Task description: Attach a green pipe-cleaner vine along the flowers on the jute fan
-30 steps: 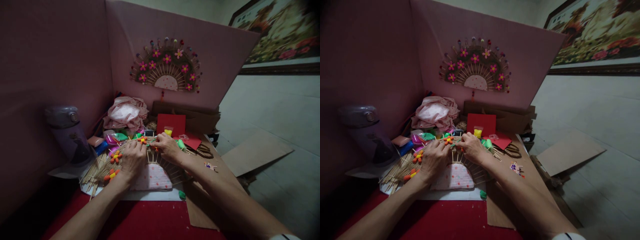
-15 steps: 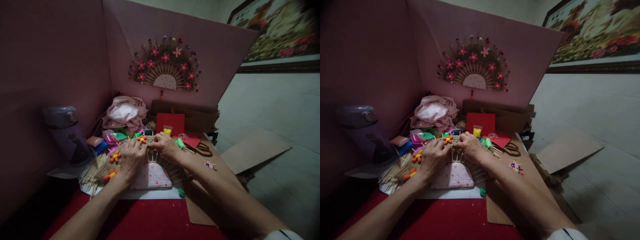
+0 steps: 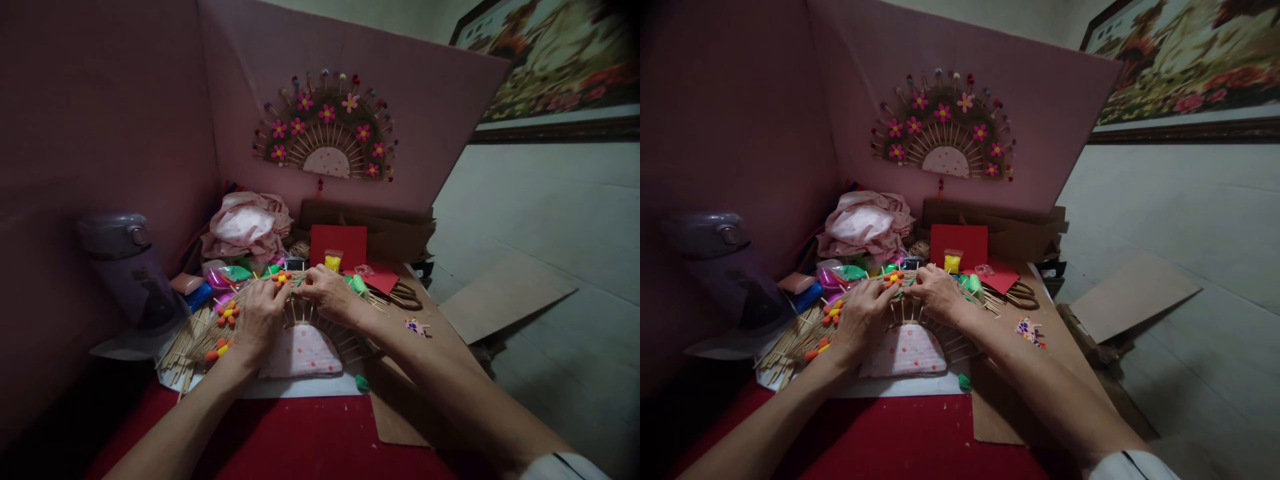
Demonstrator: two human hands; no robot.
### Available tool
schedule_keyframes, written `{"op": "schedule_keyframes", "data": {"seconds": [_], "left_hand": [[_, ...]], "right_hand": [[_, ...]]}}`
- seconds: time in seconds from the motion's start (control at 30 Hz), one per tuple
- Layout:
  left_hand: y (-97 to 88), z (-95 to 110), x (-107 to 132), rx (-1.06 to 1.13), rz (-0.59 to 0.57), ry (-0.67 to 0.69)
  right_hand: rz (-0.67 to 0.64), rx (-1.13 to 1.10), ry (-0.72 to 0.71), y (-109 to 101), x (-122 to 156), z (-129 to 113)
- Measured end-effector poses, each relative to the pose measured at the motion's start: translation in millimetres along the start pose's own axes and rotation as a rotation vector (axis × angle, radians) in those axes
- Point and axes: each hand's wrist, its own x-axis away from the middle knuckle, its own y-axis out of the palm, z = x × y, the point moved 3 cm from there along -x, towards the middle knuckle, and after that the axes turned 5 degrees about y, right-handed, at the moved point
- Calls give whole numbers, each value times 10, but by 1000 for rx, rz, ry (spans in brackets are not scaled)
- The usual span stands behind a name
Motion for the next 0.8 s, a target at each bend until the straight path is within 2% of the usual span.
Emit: {"op": "schedule_keyframes", "data": {"seconds": [0.13,0.23,0.53,0.8], "left_hand": [[6,-56,31,153,71,-7],[0,-102,36,157,83,-21],[-31,-131,18,6,8,-36],[-40,-147,-4,-35,-69,-62]], "right_hand": [[-4,-24,10,5,1,9],[-7,-59,21,-1,2,5],[28,-84,3,-38,2,-28],[-18,-55,-8,2,3,-40]]}}
